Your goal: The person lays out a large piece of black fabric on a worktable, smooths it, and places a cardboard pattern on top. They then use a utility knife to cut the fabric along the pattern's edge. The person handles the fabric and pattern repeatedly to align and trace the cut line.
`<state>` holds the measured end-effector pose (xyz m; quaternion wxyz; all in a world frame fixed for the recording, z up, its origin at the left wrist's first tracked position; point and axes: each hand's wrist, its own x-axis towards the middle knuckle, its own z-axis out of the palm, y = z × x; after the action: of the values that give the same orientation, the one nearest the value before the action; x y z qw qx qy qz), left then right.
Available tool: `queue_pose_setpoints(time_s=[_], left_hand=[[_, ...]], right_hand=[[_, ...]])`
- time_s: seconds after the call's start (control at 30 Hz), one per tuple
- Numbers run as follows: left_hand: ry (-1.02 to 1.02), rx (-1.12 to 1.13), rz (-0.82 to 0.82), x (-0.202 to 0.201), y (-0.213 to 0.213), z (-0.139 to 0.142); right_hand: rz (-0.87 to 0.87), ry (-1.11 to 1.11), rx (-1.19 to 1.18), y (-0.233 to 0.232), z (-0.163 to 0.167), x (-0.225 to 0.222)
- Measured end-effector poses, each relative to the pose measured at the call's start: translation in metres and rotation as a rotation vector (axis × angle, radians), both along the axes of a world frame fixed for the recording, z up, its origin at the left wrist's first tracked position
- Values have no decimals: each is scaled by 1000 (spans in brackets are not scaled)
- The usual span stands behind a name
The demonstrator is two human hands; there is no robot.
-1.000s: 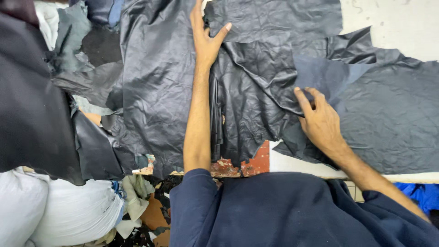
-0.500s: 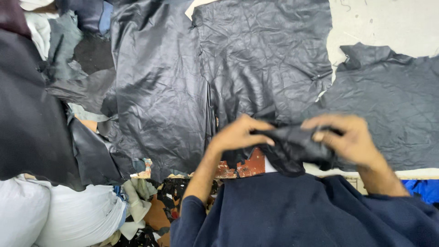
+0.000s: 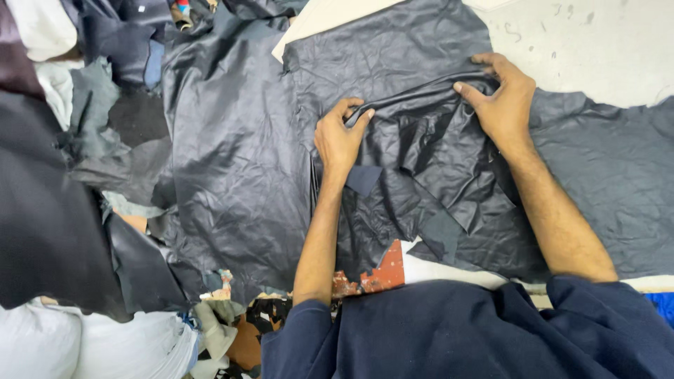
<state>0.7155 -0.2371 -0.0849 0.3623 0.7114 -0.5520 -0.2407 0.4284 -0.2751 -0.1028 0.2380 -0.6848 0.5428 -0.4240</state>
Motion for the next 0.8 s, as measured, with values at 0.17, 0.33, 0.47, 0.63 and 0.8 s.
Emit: queue_pose_setpoints(time_s=[0.17,0.33,0.47,0.63,0.8], left_hand=[[-43,67,20,-2,-3,-5],[-33,85,2,-2,-4,2],[140,153,-137,8,-9,5],[400,66,-372,24,-36,14],[317,-265,-57,37,-97,40]], right_hand=[[-31,-36,119,-4,-3,-1],[-22,57,90,-5,10,2],[123,62,129,-7,34,2],[370,-49,301,-25,56,-10],[280,-233,311,-103,57,-18]])
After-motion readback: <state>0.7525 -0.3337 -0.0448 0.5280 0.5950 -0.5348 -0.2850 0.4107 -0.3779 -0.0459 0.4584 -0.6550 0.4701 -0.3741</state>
